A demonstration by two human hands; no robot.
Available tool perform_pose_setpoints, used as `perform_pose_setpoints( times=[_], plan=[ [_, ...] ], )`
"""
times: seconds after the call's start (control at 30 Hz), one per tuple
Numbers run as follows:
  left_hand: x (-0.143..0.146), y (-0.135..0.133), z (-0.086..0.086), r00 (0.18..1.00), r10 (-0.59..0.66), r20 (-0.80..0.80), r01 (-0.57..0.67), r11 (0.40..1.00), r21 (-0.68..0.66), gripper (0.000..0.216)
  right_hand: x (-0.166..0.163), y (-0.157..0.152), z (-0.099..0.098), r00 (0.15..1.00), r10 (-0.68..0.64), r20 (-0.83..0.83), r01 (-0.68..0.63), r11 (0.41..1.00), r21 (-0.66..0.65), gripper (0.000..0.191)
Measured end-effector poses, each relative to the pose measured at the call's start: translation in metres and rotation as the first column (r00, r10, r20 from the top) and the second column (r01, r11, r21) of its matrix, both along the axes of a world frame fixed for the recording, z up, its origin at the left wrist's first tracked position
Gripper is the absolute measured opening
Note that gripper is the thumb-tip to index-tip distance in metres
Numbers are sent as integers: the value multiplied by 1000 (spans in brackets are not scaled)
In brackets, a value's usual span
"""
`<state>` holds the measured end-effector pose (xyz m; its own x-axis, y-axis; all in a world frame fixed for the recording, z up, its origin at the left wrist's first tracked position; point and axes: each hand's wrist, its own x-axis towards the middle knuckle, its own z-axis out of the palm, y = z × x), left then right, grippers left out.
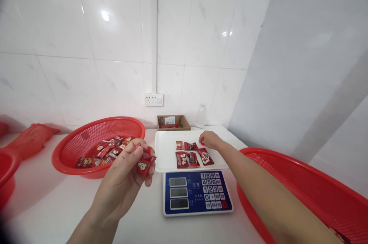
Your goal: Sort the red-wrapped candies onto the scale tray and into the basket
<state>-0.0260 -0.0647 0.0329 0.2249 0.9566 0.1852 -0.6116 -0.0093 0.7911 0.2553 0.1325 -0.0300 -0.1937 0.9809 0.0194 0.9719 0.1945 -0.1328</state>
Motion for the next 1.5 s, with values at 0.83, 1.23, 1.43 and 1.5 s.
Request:
perform_pose_setpoints(
  times=[0.83,1.23,1.43,1.5],
  plan=[
    [4,-3,1,1000,-16,-21,16,999,-30,17,-15,-29,15,993,91,-70,-90,996,26,28],
    [5,-3,2,1000,-6,-20,5,999,-33,19,-32,-30,12,981,173,-92,-171,985,25,25],
    [4,-4,3,1000,-13,-19,12,999,-34,19,-30,-28,9,978,191,-87,-189,981,33,27],
    [4,-5,3,1000,-13,-20,13,999,-30,18,-32,-28,9,974,208,-85,-203,977,63,29]
  ],
)
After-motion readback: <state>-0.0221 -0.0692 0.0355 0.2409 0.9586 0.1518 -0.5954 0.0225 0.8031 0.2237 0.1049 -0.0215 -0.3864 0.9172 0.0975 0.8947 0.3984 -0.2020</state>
